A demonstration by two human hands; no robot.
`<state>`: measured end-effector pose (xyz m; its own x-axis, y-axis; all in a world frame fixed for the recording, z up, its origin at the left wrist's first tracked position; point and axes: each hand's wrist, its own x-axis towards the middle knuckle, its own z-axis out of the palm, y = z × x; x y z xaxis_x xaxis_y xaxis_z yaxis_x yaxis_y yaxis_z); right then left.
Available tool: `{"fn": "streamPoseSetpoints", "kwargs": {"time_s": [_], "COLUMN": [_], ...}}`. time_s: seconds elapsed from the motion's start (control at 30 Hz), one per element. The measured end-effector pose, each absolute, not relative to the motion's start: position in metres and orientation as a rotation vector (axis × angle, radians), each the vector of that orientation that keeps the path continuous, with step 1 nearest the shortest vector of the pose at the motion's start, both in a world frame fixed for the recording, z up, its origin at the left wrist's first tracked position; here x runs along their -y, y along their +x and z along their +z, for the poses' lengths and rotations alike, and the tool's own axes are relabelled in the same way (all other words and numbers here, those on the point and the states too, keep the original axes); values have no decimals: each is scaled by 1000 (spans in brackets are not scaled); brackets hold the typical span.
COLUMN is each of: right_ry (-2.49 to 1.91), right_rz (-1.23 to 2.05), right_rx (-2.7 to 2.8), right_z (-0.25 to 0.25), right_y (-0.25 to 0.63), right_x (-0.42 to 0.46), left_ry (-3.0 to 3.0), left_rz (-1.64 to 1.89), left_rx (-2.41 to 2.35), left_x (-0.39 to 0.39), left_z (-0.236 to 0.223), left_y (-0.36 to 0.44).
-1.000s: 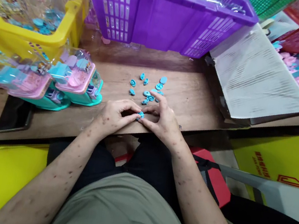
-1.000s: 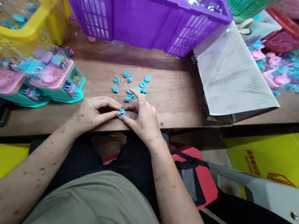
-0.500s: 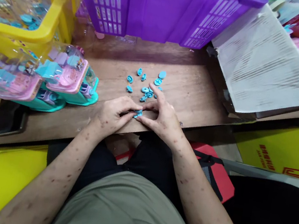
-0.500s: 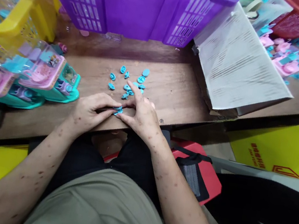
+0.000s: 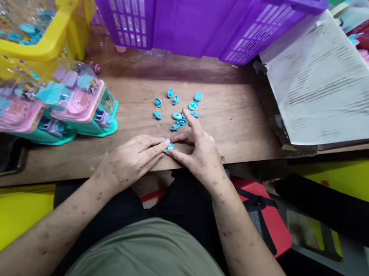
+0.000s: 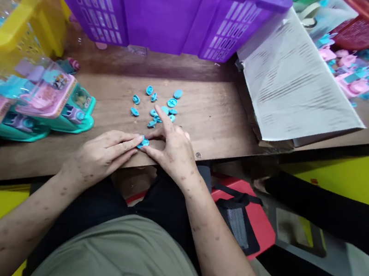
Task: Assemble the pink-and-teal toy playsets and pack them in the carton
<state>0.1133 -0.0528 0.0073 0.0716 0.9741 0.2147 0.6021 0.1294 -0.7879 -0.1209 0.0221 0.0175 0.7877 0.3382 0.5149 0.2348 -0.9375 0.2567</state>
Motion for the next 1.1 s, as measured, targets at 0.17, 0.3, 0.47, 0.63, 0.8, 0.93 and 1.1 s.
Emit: {"fn": "streamPoseSetpoints", "kwargs": {"time_s": [0.17,0.3,0.47,0.63,0.8,0.93,1.1], "right_ry": [-1571,-1555,-1576,-1483,-1512,-1625,-1522], "right_rz": [611,633,614,666,438,267,472], "right_rx": [1611,1603,1593,1616,1298,1558,1901], "right_z": [8,10,8,13,25,29,22], "right_y": [113,113,111,120,168,204,210], "right_x": [53,52,51,56,30,-13,-25], "left_ry": [2823,2789,2682,2717,2680,2631,2568], "left_rz": [903,941,939,841,853,882,963], "left_rx": [-493,-508,-536,-609,-644,-656,-684], "left_x": [-22,-21,-19,-13,-13,-13,-11], "left_z": [22,21,18,14,11,14,15], "left_y": [-114,-109,-107,-114,-118,-118,-118]}}
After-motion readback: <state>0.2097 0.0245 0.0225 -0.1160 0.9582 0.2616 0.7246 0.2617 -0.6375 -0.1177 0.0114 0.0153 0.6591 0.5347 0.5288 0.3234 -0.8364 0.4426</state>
